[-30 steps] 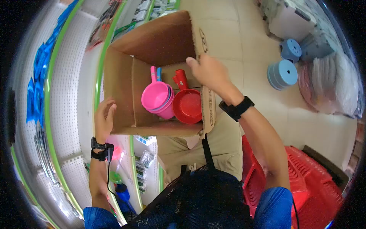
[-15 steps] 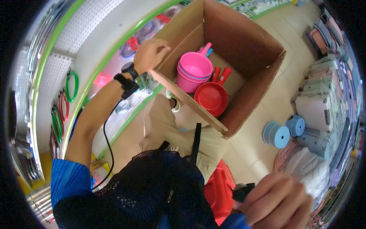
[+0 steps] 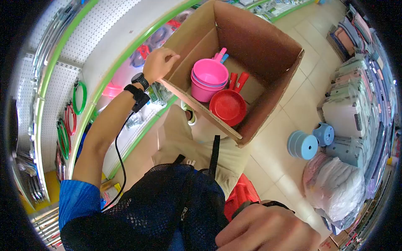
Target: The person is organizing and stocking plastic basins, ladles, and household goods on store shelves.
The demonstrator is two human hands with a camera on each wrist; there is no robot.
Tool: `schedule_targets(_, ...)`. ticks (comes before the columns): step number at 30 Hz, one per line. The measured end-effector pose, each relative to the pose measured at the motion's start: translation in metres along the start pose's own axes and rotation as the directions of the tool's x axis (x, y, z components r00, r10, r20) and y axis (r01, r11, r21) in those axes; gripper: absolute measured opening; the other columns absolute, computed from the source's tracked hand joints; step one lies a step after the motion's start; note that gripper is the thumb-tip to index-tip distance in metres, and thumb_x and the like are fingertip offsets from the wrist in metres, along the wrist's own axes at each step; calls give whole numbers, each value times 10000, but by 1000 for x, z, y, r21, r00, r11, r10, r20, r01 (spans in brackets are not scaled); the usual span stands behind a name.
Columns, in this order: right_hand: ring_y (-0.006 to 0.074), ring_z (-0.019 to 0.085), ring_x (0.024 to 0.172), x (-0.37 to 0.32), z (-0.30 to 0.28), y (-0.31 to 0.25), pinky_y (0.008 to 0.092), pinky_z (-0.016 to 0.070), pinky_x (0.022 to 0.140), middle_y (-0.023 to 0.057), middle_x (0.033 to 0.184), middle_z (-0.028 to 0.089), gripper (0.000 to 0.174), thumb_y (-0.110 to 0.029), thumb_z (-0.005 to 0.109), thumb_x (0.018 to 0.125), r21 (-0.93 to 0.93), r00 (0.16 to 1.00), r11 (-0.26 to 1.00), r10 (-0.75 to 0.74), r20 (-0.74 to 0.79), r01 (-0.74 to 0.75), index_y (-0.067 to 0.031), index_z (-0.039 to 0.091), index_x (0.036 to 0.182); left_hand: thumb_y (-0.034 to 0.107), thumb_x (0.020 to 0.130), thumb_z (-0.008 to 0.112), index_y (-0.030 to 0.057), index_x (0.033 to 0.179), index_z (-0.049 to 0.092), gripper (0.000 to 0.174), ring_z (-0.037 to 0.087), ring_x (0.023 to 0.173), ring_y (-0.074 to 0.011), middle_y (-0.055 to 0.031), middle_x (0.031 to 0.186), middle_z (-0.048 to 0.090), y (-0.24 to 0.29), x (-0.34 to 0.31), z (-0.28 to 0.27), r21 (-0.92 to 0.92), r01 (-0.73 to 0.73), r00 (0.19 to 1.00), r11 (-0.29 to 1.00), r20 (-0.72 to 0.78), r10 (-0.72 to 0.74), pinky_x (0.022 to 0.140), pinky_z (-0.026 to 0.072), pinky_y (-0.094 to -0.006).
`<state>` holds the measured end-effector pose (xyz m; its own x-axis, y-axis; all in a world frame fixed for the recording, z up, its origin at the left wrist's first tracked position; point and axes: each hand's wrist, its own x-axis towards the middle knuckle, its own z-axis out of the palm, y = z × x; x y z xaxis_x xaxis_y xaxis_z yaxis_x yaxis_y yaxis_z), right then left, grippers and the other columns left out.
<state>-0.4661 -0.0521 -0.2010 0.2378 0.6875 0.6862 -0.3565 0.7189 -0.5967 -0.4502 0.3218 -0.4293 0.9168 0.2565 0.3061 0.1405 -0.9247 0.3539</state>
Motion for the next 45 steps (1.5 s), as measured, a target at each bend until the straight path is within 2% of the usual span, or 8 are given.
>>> schedule_targets(4, 129, 410, 404, -2, -2, -8, 243, 218, 364, 25, 506, 431, 180, -111, 636, 887, 15, 998, 998, -60, 17, 59, -119, 733, 735, 263, 857, 671, 37, 840, 720, 231, 615, 741, -334, -144, 792, 654, 0, -4, -1, 5, -28, 999, 1000, -15, 28, 683, 477, -418)
schedule_targets(10, 235, 648, 653, -55, -56, -14, 381, 578, 579, 139, 813, 676, 224, -265, 648, 894, 152, 938, 987, -95, 334, 46, -52, 717, 892, 261, 846, 683, 27, 783, 699, 243, 605, 725, -334, -148, 756, 638, 1, -16, -4, -9, 21, 999, 1000, -49, -22, 659, 459, -415)
schedule_targets(12, 278, 642, 731, -78, -62, 10, 380, 536, 659, 171, 837, 656, 224, -206, 651, 880, -299, 971, 952, -128, -203, 63, 16, 656, 911, 254, 846, 679, 31, 774, 697, 235, 609, 742, -338, -147, 756, 642, -2, -22, -1, 25, -31, 996, 999, -82, 33, 669, 466, -425)
schedule_targets(14, 350, 644, 882, -80, -53, 27, 371, 510, 833, 221, 939, 661, 343, -185, 667, 865, -499, 537, 581, -122, -835, -643, 74, 647, 1089, 235, 845, 678, 31, 762, 690, 221, 609, 754, -343, -147, 759, 645, -6, -26, 1, 49, -63, 993, 997, -92, 67, 682, 472, -430)
schedule_targets(16, 460, 458, 1267, -117, -82, 76, 501, 397, 1031, 323, 1325, 495, 554, -243, 732, 811, -646, 727, -334, -274, -630, -686, 43, 553, 1250, 216, 846, 680, 27, 757, 683, 209, 601, 739, -341, -146, 760, 639, -3, -31, 0, 35, -61, 995, 997, -76, 64, 686, 468, -420)
schedule_targets(17, 481, 308, 1372, -123, -82, 91, 550, 318, 1089, 316, 1450, 356, 678, -270, 760, 777, -580, 706, -425, -248, -664, -695, 35, 489, 1318, 209, 848, 680, 25, 756, 680, 205, 597, 730, -339, -144, 757, 636, 1, -34, 0, 24, -59, 995, 998, -80, 61, 686, 465, -415)
schedule_targets(24, 467, 180, 1442, -149, -97, 140, 599, 276, 1108, 290, 1507, 291, 483, -109, 583, 803, -651, 744, -362, -283, -605, -667, 71, 533, 1249, 149, 861, 682, 1, 785, 662, 167, 613, 751, -296, -146, 791, 644, -15, -46, 4, 0, -47, 999, 999, -23, 47, 696, 478, -376)
schedule_targets(45, 407, 251, 1430, -141, -237, 67, 430, 358, 1129, 147, 1276, 602, 329, 80, 633, 662, -662, 788, -480, -109, -605, -575, -3, 710, 971, 297, 890, 660, -2, 826, 713, 310, 669, 700, -232, -142, 767, 701, 35, 25, 37, -78, 79, 996, 994, -31, -81, 674, 501, -347)
